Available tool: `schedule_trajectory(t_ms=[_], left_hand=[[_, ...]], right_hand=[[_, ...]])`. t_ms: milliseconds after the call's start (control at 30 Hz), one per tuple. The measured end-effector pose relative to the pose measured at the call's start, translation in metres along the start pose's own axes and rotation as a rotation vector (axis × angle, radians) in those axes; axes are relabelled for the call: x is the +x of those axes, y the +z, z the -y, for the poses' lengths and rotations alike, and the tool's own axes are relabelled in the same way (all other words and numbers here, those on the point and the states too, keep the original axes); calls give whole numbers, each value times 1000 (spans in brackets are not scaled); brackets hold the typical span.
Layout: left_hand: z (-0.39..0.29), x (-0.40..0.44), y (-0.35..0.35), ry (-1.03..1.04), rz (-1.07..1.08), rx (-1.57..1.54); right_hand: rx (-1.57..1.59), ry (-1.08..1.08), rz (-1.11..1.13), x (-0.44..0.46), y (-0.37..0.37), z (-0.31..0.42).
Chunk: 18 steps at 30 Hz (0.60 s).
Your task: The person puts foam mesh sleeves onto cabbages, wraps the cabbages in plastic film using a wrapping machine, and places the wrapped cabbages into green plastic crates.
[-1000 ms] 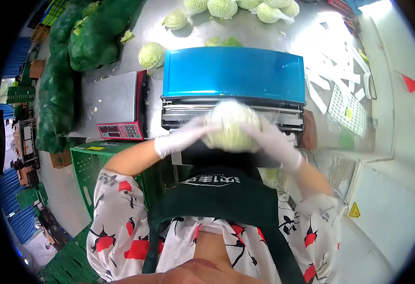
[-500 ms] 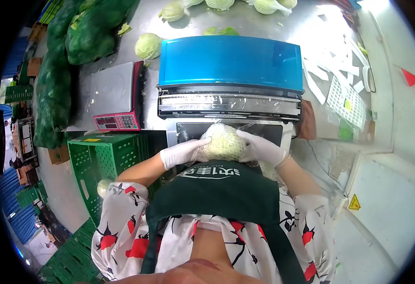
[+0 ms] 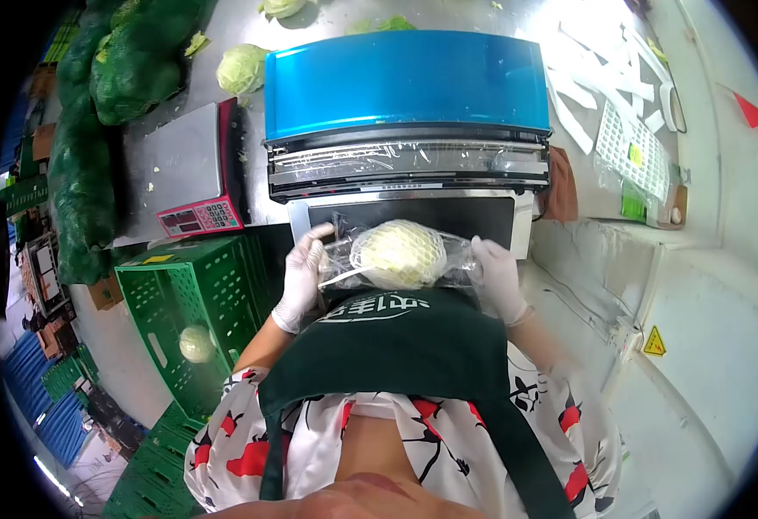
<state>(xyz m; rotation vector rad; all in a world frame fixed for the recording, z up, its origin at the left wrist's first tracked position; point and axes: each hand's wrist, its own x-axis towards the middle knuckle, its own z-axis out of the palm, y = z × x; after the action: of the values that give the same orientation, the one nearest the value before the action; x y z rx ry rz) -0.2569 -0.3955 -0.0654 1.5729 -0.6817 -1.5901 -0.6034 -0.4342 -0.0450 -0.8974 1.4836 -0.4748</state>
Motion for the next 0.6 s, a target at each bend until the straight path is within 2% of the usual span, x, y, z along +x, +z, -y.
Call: schedule_trajectory(t_ms=[33,67,100,133,167,200,267,367,400,433,467,500,533,567,600], left_hand=[[9,-4,-5,-150,68,-18],[25,-6,-12,-304,187,-27],[61,0,-8,-182,263,130],[96,7,-4,-51,318,283],[88,11,10,-267,382,330],[95,16,19,-113,451,520],[106,22,28,217,569,895],[80,16,19,447,652,1139],[77,19,15,665,560,1092],[39,20,22,847,479,907],[9,23,23,849,427,858],[-6,30,30,901,306,606],[-27,24,36,528,194,242],[-49,29,39,341,168,-54],[-67,30,53,390,154,-33]], right_hand=[[-249,-137,22,5,-4,-43],[-343,-134,43,10,2,-76],[-437,-133,65,15,9,-108],[-377,3,81,23,24,-129],[-317,137,97,31,41,-149],[215,259,183,43,61,-171],[683,274,330,51,86,-172],[471,-25,550,50,99,-115],[394,-123,622,47,99,-88],[437,-99,712,44,99,-62],[476,-70,801,43,98,-37],[626,74,906,46,96,-7],[465,4,914,42,98,26],[358,-47,887,38,101,46],[250,-96,858,34,103,67]])
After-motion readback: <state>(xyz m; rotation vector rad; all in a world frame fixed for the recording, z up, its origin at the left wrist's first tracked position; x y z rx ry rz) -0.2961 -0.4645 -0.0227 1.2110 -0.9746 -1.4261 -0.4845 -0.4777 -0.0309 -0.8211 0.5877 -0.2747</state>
